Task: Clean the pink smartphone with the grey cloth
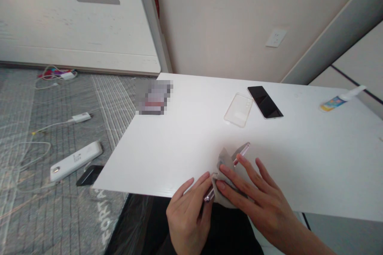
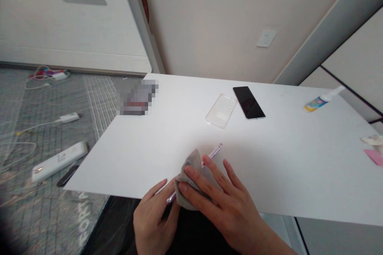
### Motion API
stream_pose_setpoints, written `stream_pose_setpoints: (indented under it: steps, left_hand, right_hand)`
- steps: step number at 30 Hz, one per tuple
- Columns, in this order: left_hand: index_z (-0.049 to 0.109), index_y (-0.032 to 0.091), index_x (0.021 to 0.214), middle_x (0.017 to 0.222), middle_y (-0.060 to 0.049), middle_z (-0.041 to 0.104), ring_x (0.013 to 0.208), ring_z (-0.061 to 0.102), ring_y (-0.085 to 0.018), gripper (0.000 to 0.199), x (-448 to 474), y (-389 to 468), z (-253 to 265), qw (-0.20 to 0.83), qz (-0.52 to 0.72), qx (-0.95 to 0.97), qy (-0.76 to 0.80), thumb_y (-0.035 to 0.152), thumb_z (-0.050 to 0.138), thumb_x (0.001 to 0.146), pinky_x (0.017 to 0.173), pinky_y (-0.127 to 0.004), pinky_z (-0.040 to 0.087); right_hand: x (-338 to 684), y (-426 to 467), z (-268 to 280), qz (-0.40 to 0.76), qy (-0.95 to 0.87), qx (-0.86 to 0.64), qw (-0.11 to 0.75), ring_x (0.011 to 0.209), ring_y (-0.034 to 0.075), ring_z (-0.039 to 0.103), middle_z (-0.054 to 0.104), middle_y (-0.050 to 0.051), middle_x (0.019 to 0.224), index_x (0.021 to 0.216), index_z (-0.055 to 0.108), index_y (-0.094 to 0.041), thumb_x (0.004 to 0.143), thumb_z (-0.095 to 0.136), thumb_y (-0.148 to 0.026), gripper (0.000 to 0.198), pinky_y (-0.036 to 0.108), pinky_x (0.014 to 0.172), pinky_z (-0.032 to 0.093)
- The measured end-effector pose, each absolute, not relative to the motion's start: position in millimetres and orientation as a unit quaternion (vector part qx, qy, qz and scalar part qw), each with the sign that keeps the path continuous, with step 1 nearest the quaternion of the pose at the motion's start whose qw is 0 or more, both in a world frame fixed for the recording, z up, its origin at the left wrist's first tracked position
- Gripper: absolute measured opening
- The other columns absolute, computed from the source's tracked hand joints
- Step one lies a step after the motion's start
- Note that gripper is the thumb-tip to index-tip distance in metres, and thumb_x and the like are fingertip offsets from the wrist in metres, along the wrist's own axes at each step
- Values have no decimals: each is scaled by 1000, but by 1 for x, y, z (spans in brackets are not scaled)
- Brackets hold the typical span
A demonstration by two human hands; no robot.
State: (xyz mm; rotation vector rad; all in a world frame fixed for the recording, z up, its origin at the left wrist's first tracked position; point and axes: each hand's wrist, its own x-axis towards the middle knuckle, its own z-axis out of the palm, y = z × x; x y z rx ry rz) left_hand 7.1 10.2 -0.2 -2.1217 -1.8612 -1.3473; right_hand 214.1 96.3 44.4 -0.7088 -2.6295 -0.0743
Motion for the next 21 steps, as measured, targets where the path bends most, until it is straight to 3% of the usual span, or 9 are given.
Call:
stream_pose_setpoints:
  steps: [5,9,12,15,18,19,21]
  left_hand:
    - [67,19,122,116,-2,78,105,74,-13,31,8,11,2,4,-440,-671,-597,7,61,95,103,-27,50]
    - [68,17,118,113,-3,78,104,75,-14,27,7,11,0,12,-442,-682,-582,8,53,98,103,-29,50]
    - [66,19,125,118,-2,77,109,73,-14,34,5,13,-2,5,-427,-687,-588,5,58,95,105,-29,49]
    - [67,18,123,113,-2,78,103,74,-14,33,6,16,0,30,-435,-680,-589,6,65,93,101,-27,51]
    - [69,18,118,105,-3,80,95,76,-14,29,8,19,4,62,-440,-677,-587,8,69,91,96,-27,54]
    - [69,18,117,105,-3,80,94,76,-15,28,8,19,5,70,-437,-677,-588,8,69,91,94,-28,55]
    - [70,18,116,104,-4,80,91,76,-17,27,8,19,4,79,-430,-673,-597,8,69,91,92,-30,57]
  right_hand:
    - [210,97,44,-39,-911,-326,251,156,39,12,33,-1,165,159,37,-23,101,39,-2,62,59,127,9]
    - [213,98,45,-9,-961,-182,207,155,30,23,32,0,166,160,35,-23,104,33,-6,58,50,130,13]
    - [247,118,41,-54,-903,-349,244,152,26,32,47,0,157,160,34,-27,103,35,-5,61,52,128,24]
    - [291,142,41,-79,-832,-510,201,149,31,39,46,7,158,161,31,-27,108,37,-25,54,61,122,33]
    - [312,144,57,-76,-808,-558,173,153,42,24,21,15,168,164,21,-19,105,40,-52,71,70,120,29]
    - [313,137,66,-63,-807,-557,187,153,43,22,16,13,170,164,22,-20,102,42,-57,75,68,121,28]
    - [306,110,82,-4,-818,-532,219,151,39,31,26,5,168,162,30,-28,100,48,-57,71,58,122,36]
